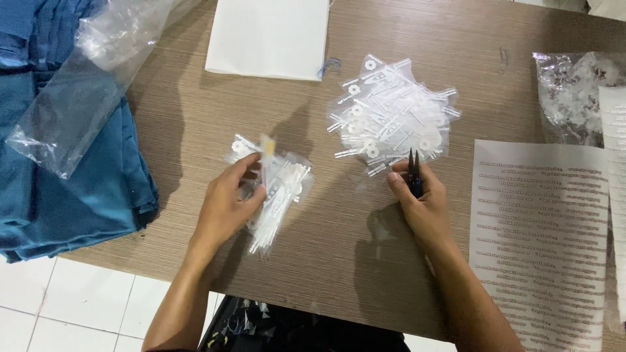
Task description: Organizing and inspecting small plastic packets containing labels, using a nipper tool to trim them.
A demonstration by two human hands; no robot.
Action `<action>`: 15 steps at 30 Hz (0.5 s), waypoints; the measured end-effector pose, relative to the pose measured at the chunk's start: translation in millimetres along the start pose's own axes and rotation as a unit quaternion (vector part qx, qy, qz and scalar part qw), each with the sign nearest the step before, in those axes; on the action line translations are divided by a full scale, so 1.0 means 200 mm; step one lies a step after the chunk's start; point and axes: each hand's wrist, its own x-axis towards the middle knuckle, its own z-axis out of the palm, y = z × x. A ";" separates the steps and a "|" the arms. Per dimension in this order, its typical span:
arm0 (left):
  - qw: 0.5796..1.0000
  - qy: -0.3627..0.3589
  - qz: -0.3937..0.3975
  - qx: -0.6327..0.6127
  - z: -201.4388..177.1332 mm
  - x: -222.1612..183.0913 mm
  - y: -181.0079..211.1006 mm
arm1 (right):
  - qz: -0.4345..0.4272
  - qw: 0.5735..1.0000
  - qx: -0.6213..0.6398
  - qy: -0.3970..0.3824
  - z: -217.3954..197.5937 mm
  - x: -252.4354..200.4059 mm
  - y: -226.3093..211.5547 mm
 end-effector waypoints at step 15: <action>0.992 0.111 0.008 -0.066 -0.03 -0.03 0.03 | -0.046 0.999 -0.011 -0.008 0.02 -0.01 0.00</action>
